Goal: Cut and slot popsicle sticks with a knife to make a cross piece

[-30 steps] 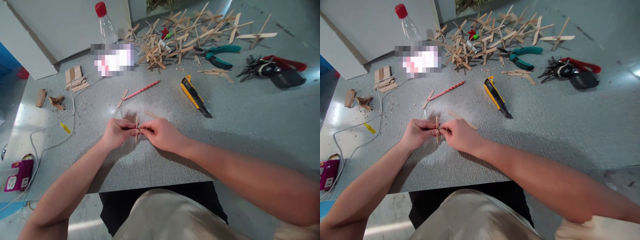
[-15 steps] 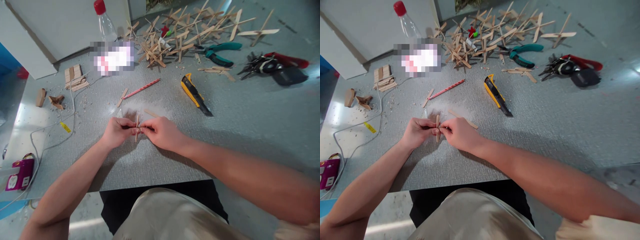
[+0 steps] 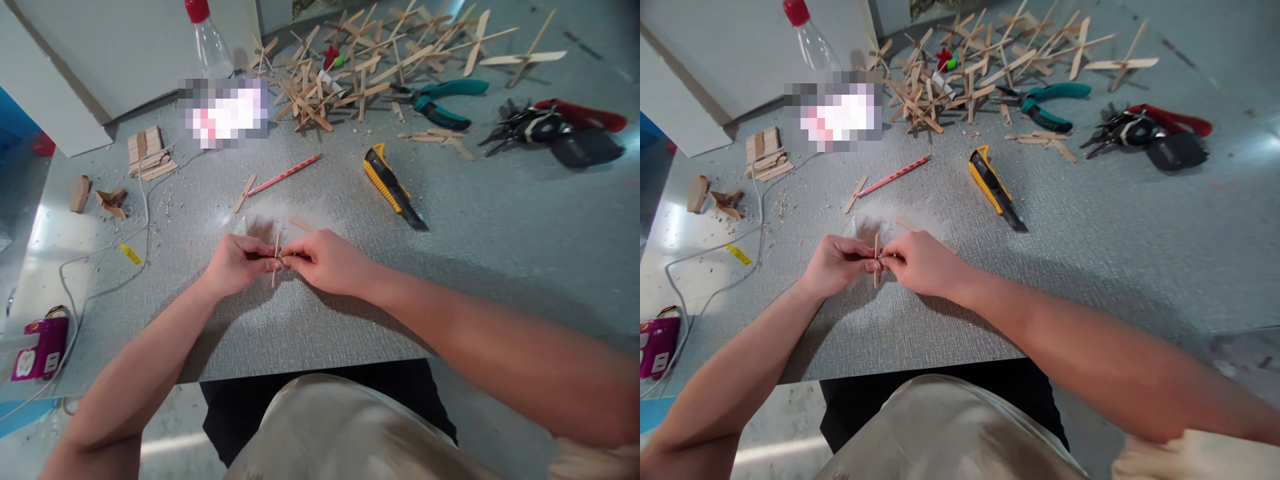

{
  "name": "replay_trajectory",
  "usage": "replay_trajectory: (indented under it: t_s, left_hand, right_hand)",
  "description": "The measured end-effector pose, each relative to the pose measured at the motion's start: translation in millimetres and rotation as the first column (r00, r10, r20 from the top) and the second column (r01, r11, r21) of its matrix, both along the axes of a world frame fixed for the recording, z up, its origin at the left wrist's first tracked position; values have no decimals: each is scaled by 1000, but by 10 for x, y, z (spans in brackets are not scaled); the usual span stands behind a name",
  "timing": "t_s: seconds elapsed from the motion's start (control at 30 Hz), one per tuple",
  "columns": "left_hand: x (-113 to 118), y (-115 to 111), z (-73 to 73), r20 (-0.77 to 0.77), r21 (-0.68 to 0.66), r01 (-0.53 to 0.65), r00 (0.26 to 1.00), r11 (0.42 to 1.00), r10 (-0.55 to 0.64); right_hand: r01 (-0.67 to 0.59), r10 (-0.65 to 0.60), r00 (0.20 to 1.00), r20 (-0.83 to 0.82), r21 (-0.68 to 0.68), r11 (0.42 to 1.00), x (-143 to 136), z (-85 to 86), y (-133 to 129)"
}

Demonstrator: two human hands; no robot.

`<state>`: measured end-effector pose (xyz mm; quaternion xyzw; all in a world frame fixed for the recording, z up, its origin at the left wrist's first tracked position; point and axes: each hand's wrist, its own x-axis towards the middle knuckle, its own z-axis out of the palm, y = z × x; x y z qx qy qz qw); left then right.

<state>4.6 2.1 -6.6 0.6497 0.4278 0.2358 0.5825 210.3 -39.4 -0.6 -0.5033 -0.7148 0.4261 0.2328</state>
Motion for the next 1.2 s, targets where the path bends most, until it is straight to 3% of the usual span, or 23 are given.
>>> replay_trajectory:
  t_s: [0.13,0.27,0.4,0.5,0.73,1.0,1.2]
  left_hand:
    - [-13,-39,-2,42,155,-57,998,986,51]
    - [-32,-94,27,42,372,-124,992,920,116]
    - [-39,-124,73,42,474,-126,992,872,121]
    - [-39,-121,72,81,486,-133,991,864,107]
    - [-61,-84,28,160,356,-139,983,924,86]
    - [-49,-109,67,-18,545,-32,999,838,50]
    - [-58,-97,49,-2,544,25,1000,839,-28]
  right_hand:
    - [5,-3,1000,-29,87,996,26,-19,-1]
    - [7,8,997,-75,189,982,65,-35,-2]
    - [-24,50,993,-111,225,974,77,-50,-11]
    - [-48,77,991,-105,260,965,78,-60,-14]
    - [-53,67,997,-30,327,943,80,-79,-20]
    - [-108,106,994,23,307,946,90,-88,-2]
    - [-140,144,990,12,324,935,130,-76,9]
